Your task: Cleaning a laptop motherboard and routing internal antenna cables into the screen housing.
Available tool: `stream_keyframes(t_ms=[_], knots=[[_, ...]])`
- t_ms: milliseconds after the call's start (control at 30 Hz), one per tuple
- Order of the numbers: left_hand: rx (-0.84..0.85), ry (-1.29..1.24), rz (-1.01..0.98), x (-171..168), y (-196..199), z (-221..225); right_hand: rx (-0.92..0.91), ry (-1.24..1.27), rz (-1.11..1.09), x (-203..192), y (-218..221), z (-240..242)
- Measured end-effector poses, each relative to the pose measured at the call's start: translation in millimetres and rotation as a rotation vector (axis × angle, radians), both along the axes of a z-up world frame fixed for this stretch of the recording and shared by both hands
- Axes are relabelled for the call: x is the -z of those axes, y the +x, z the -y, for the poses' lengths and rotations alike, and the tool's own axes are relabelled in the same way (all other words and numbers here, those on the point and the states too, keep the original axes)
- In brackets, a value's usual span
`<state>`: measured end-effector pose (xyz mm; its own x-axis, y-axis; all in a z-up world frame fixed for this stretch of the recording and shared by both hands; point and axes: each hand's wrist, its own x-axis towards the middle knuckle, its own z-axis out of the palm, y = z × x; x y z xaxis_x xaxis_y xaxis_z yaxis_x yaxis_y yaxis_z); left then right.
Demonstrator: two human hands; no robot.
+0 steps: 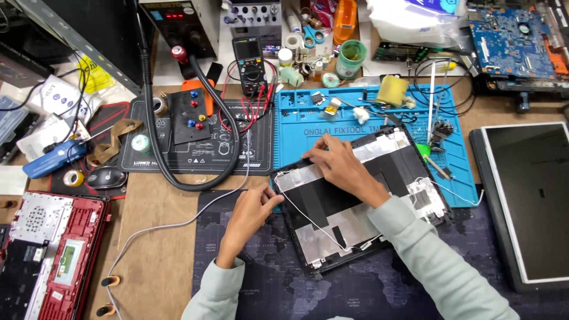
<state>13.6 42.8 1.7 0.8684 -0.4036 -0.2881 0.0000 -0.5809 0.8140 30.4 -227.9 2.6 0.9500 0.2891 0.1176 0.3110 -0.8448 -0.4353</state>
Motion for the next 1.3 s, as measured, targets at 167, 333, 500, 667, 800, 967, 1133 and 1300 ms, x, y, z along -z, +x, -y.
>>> stream_keyframes(t_ms=[167,333,500,667,800,967,1133,1300], knots=[[-0.108,-0.032,0.089,-6,1,1,0.085,0.014,0.085,1,-39,-43],[-0.230,-0.161,0.133,-3,-8,6,0.108,0.093,0.067,4,-66,-66],[-0.276,-0.186,0.181,4,-12,7,0.041,0.145,0.041,-5,-74,-75],[-0.320,-0.174,0.157,3,-19,7,0.012,0.137,0.044,-5,-85,-78],[-0.297,-0.083,0.130,-21,-26,14,0.062,0.157,0.029,1,-85,-76],[-0.302,-0.075,0.122,-27,-20,22,0.143,0.351,-0.014,-10,-71,-76],[-0.302,-0.163,0.106,-24,-6,32,0.187,0.525,-0.041,-20,-56,-71],[-0.257,-0.095,0.144,-26,3,41,0.189,0.555,-0.056,-19,-53,-72]])
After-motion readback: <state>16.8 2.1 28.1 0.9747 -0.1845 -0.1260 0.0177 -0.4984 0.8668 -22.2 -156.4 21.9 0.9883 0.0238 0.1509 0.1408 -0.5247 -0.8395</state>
